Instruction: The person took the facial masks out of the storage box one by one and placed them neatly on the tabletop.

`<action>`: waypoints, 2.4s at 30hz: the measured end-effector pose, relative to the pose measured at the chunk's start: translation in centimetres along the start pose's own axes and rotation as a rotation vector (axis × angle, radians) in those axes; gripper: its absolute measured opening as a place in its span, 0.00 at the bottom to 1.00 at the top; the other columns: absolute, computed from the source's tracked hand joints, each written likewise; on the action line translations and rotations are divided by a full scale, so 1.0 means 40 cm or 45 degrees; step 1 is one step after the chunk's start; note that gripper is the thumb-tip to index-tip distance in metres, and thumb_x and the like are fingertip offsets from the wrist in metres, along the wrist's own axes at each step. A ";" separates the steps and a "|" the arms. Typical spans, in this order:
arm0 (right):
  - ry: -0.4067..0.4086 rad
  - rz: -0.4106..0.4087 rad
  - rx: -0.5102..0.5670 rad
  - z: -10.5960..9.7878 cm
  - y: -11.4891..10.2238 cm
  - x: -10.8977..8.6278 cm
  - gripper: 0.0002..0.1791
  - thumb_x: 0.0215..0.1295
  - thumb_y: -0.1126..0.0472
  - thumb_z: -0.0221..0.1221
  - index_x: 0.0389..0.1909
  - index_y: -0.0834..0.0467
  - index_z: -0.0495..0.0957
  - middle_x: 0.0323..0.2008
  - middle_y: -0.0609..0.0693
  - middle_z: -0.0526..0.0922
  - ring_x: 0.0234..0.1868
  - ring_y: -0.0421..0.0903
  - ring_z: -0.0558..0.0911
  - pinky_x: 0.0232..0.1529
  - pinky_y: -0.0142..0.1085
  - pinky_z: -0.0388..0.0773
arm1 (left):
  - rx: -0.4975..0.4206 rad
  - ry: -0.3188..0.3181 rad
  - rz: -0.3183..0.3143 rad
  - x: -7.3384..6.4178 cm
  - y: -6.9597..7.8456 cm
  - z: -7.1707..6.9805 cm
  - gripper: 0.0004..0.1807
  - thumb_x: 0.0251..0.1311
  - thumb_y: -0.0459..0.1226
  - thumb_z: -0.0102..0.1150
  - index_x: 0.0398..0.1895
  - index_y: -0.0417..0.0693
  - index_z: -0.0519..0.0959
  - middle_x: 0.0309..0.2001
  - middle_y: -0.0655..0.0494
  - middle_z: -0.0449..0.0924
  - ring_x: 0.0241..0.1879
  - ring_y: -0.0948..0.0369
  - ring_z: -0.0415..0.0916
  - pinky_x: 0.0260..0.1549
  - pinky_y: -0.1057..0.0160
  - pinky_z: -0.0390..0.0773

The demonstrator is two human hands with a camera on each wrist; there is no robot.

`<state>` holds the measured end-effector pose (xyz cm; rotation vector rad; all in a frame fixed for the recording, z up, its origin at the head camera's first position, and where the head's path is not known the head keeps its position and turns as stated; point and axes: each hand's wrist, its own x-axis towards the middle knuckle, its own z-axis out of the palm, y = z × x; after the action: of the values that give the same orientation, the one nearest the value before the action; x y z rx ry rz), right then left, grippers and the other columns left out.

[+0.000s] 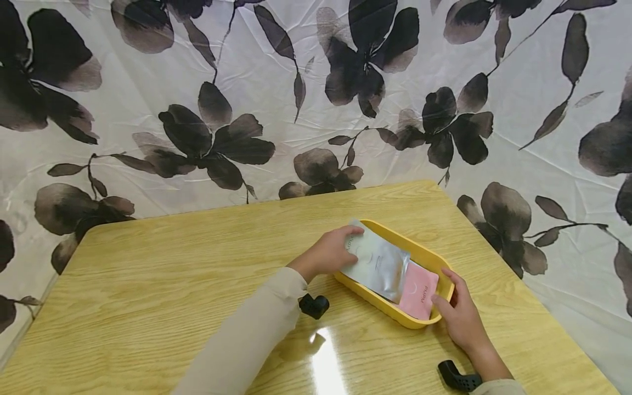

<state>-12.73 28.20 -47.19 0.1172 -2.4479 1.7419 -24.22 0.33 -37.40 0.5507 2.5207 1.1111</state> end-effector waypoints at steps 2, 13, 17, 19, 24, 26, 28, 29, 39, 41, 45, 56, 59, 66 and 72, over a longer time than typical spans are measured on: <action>0.001 0.001 0.003 0.001 0.001 0.001 0.33 0.74 0.70 0.49 0.74 0.70 0.47 0.72 0.74 0.52 0.69 0.69 0.59 0.51 0.15 0.65 | -0.029 0.017 0.003 -0.002 -0.008 -0.006 0.35 0.59 0.27 0.63 0.71 0.51 0.70 0.71 0.52 0.67 0.67 0.56 0.64 0.57 0.58 0.71; -0.009 0.007 -0.022 0.000 0.002 0.004 0.33 0.75 0.69 0.50 0.74 0.70 0.46 0.71 0.75 0.51 0.69 0.70 0.58 0.50 0.14 0.65 | -0.335 0.193 -0.060 -0.017 -0.060 -0.080 0.32 0.60 0.26 0.63 0.68 0.54 0.73 0.66 0.48 0.69 0.57 0.52 0.70 0.48 0.56 0.78; -0.008 0.006 -0.018 -0.001 -0.002 0.007 0.33 0.75 0.69 0.50 0.74 0.70 0.46 0.71 0.75 0.52 0.68 0.70 0.59 0.50 0.15 0.66 | -0.418 0.256 -0.084 -0.023 -0.083 -0.122 0.32 0.62 0.26 0.63 0.69 0.54 0.72 0.67 0.48 0.68 0.57 0.51 0.71 0.49 0.55 0.78; -0.007 0.005 -0.015 -0.001 -0.003 0.008 0.33 0.75 0.69 0.50 0.74 0.70 0.46 0.71 0.75 0.52 0.68 0.69 0.60 0.50 0.15 0.66 | -0.446 0.273 -0.094 -0.025 -0.095 -0.142 0.32 0.62 0.26 0.63 0.70 0.54 0.71 0.67 0.48 0.67 0.57 0.51 0.71 0.49 0.56 0.78; 0.006 0.005 -0.018 0.000 0.001 0.004 0.32 0.75 0.69 0.50 0.74 0.69 0.47 0.70 0.74 0.53 0.67 0.49 0.67 0.50 0.16 0.68 | -0.468 0.319 -0.106 -0.032 -0.128 -0.176 0.34 0.63 0.26 0.61 0.72 0.53 0.69 0.66 0.47 0.67 0.54 0.51 0.72 0.48 0.57 0.79; 0.016 0.003 -0.011 0.002 0.003 0.001 0.32 0.75 0.70 0.50 0.74 0.69 0.47 0.70 0.74 0.54 0.64 0.36 0.67 0.51 0.17 0.69 | -0.476 0.340 -0.116 -0.033 -0.143 -0.185 0.34 0.64 0.26 0.61 0.73 0.53 0.68 0.67 0.47 0.66 0.54 0.51 0.72 0.48 0.57 0.78; 0.023 -0.005 0.000 0.001 0.005 -0.002 0.32 0.75 0.70 0.50 0.74 0.70 0.47 0.70 0.74 0.54 0.59 0.26 0.65 0.51 0.17 0.69 | -0.496 0.368 -0.140 -0.033 -0.159 -0.193 0.33 0.64 0.26 0.60 0.73 0.52 0.68 0.69 0.47 0.64 0.57 0.51 0.70 0.51 0.56 0.77; 0.026 -0.011 0.006 0.002 0.006 -0.003 0.32 0.75 0.71 0.50 0.74 0.70 0.47 0.70 0.74 0.54 0.59 0.24 0.65 0.51 0.17 0.68 | -0.511 0.389 -0.153 -0.033 -0.167 -0.197 0.33 0.64 0.26 0.60 0.73 0.52 0.68 0.71 0.47 0.63 0.59 0.51 0.69 0.54 0.55 0.75; 0.016 -0.040 0.013 0.001 0.004 -0.002 0.32 0.75 0.71 0.50 0.73 0.71 0.48 0.69 0.76 0.54 0.58 0.23 0.65 0.51 0.17 0.69 | -0.582 0.570 -0.237 -0.035 -0.250 -0.242 0.34 0.67 0.29 0.60 0.75 0.50 0.65 0.75 0.48 0.56 0.68 0.53 0.60 0.66 0.55 0.64; 0.015 -0.037 0.012 0.001 0.002 -0.002 0.32 0.75 0.71 0.50 0.73 0.71 0.48 0.70 0.76 0.53 0.58 0.22 0.64 0.51 0.17 0.68 | -0.595 0.584 -0.244 -0.033 -0.262 -0.252 0.34 0.67 0.28 0.59 0.75 0.49 0.64 0.74 0.46 0.57 0.67 0.52 0.61 0.66 0.54 0.64; 0.019 -0.016 0.014 -0.001 0.002 -0.003 0.32 0.75 0.71 0.50 0.73 0.71 0.48 0.70 0.75 0.53 0.61 0.28 0.65 0.51 0.17 0.68 | -0.592 0.591 -0.264 -0.022 -0.283 -0.264 0.34 0.67 0.28 0.58 0.76 0.48 0.62 0.74 0.44 0.57 0.66 0.50 0.61 0.65 0.53 0.65; 0.005 -0.031 0.036 -0.007 0.009 0.003 0.32 0.73 0.73 0.50 0.73 0.70 0.48 0.71 0.74 0.52 0.68 0.70 0.58 0.53 0.17 0.66 | -0.604 0.626 -0.340 0.001 -0.349 -0.258 0.35 0.67 0.26 0.57 0.76 0.44 0.61 0.73 0.42 0.57 0.62 0.49 0.63 0.61 0.54 0.68; 0.010 -0.037 0.032 -0.010 0.012 0.001 0.32 0.73 0.73 0.50 0.73 0.70 0.48 0.71 0.74 0.52 0.68 0.57 0.63 0.53 0.17 0.67 | -0.615 0.625 -0.352 0.012 -0.356 -0.255 0.35 0.67 0.26 0.57 0.76 0.44 0.61 0.73 0.41 0.57 0.64 0.48 0.62 0.63 0.54 0.66; 0.014 -0.060 0.056 -0.007 0.019 0.003 0.32 0.73 0.73 0.49 0.73 0.69 0.49 0.71 0.73 0.53 0.62 0.28 0.65 0.54 0.18 0.67 | -0.604 0.649 -0.386 0.042 -0.381 -0.255 0.34 0.66 0.25 0.58 0.75 0.43 0.62 0.74 0.42 0.55 0.66 0.49 0.59 0.65 0.54 0.64; 0.021 -0.067 0.030 0.000 0.018 0.008 0.32 0.72 0.74 0.50 0.73 0.69 0.49 0.71 0.73 0.53 0.68 0.63 0.62 0.55 0.19 0.66 | -0.605 0.656 -0.403 0.051 -0.402 -0.258 0.34 0.66 0.25 0.57 0.75 0.43 0.62 0.74 0.42 0.55 0.66 0.49 0.59 0.63 0.54 0.67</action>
<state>-13.17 28.44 -47.79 0.1674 -2.3910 1.7431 -34.00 -15.16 -43.22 -0.2874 2.4614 1.8112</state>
